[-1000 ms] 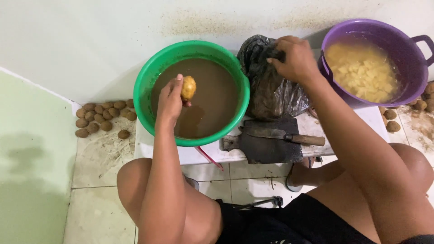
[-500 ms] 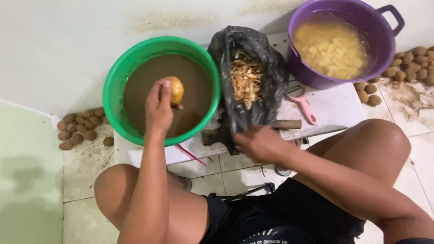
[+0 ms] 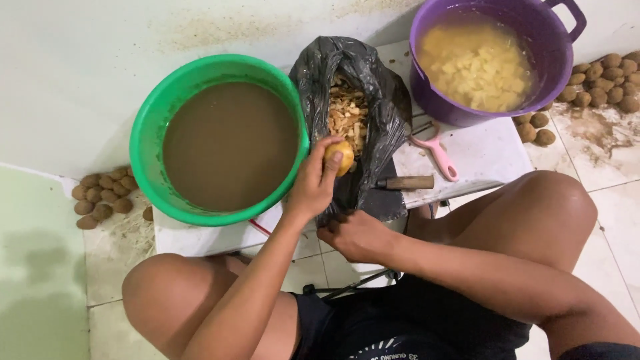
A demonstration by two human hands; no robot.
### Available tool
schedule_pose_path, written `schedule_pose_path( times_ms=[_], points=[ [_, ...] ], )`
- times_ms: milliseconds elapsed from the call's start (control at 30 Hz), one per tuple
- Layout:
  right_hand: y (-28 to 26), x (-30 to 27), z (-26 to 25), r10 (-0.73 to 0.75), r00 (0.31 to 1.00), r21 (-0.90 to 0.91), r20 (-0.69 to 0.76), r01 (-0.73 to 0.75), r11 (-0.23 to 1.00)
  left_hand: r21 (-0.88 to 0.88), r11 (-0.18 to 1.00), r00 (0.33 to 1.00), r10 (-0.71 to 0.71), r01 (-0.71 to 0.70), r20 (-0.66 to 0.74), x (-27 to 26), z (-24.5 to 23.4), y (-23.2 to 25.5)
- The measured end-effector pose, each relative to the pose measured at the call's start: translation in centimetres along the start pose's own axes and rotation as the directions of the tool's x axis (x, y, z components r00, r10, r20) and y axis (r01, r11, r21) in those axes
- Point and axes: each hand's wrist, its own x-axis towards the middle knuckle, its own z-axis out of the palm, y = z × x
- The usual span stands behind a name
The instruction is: Peeling the skin off a potato using a hand peeler and a small knife over a bucket of water.
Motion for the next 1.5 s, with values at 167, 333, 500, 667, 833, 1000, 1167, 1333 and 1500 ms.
schedule_pose_path(
  times_ms=[167,333,500,667,833,1000,1167,1333,1500],
  points=[
    [1.9,-0.6,-7.8,0.087,0.99,0.103,0.113,-0.098,0.99,0.046,0.999,1.0,-0.026,0.026,-0.011,-0.2,0.4,-1.3],
    [8.3,-1.4,-15.8,0.368,0.92,0.559,0.132,-0.376,0.739,0.039,0.999,0.998,-0.02,0.022,-0.056,0.0,0.0,-0.5],
    [18.8,-7.5,-10.8,0.904,0.315,-0.296,0.288,-0.869,0.397,0.008,1.0,0.994,-0.021,0.022,-0.104,0.6,0.2,-1.0],
    [20.9,-9.6,-4.8,0.925,0.235,-0.302,0.298,-0.896,0.325,-0.186,0.982,0.995,-0.046,0.028,-0.089,2.4,1.2,0.1],
    [19.9,-8.7,-4.6,0.938,0.244,-0.302,0.247,-0.9,0.313,-0.24,0.966,0.99,-0.117,0.094,-0.084,3.6,0.9,-1.5],
    [15.3,-4.7,-15.1,0.929,0.19,-0.234,0.316,-0.934,0.27,-0.533,0.837,0.984,-0.172,0.121,-0.047,3.9,0.3,-2.6],
    [10.1,-1.3,-23.2,0.906,0.323,0.072,0.273,-0.946,0.316,-0.334,0.942,0.993,-0.069,0.033,-0.096,3.6,-1.5,-2.2],
    [11.6,-2.4,-19.6,0.87,0.448,0.34,0.205,-0.866,0.366,-0.193,0.981,0.987,-0.006,-0.026,-0.16,0.7,-3.1,-1.0],
    [13.0,-2.6,-16.3,0.832,0.506,0.358,0.227,-0.838,0.412,-0.172,0.984,0.97,-0.086,0.046,-0.229,-1.5,-4.9,-1.6]
  ],
)
